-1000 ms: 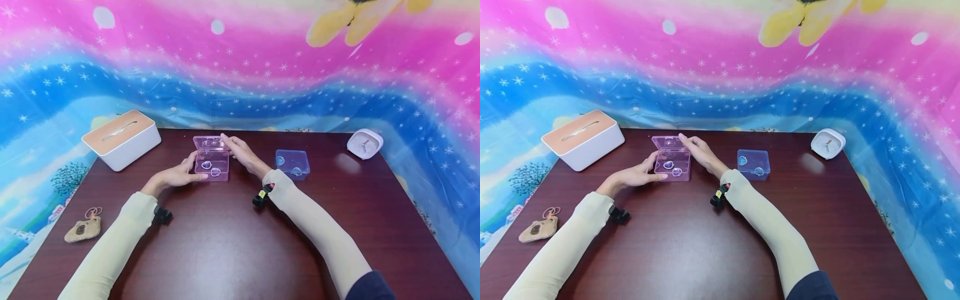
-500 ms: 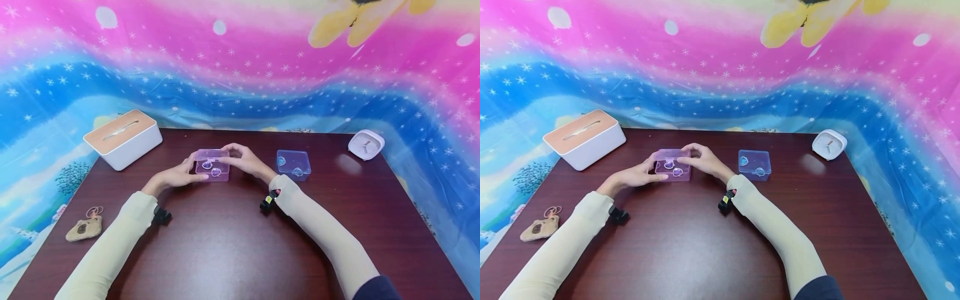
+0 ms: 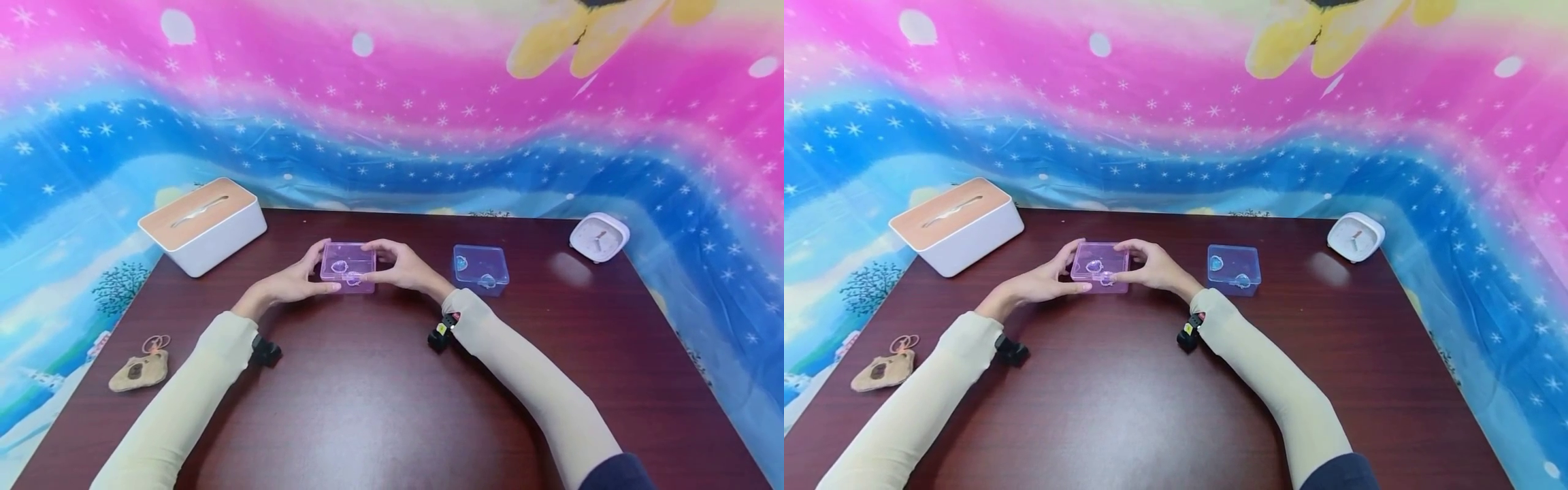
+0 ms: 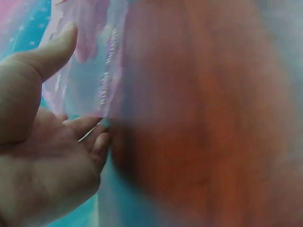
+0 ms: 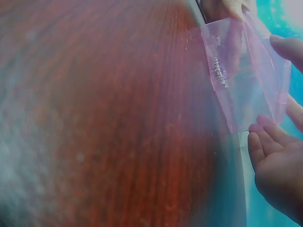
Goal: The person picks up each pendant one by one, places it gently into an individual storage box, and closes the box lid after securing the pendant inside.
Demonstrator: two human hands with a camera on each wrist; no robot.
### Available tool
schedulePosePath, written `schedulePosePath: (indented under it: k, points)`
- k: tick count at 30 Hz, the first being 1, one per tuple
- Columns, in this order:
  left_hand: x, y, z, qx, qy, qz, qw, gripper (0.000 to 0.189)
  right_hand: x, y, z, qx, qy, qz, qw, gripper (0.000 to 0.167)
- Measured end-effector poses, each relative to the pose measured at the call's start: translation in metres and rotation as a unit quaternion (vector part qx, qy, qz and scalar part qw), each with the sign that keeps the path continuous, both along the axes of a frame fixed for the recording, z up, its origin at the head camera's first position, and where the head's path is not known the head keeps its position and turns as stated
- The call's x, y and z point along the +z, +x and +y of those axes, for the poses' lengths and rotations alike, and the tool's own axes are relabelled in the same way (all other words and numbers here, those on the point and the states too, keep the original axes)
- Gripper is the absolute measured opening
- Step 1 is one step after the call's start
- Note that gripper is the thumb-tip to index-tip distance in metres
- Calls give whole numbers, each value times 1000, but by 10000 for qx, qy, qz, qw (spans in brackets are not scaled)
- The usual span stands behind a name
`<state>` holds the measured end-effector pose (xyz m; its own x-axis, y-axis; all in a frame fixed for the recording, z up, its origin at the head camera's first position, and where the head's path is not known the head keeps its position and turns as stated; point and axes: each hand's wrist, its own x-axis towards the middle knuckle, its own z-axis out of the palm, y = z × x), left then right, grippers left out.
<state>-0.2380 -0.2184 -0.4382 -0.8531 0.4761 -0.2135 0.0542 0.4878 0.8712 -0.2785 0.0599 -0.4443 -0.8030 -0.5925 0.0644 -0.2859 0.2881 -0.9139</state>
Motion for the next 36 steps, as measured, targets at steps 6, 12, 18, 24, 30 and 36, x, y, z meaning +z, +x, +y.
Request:
schedulePosePath:
  k: [6,12,18,24,30,36]
  points:
    - [16,-3,-5,-249,80,-497,9984,93,0,-1,2,45,150,94,9998,60]
    - [16,-6,-7,-427,306,-498,9974,76,-2,-2,4,1,217,-72,9997,50]
    - [16,-7,-8,-374,366,-485,9974,77,0,-7,3,64,223,-232,9995,53]
    - [14,-5,-7,-430,474,-579,9963,81,-3,-6,4,148,234,-216,9994,53]
    - [16,-6,-8,-421,564,-637,9955,81,-4,-8,4,175,256,-88,9995,52]
    - [14,-6,-8,-391,614,-657,9952,81,-5,-7,5,157,296,-139,9993,53]
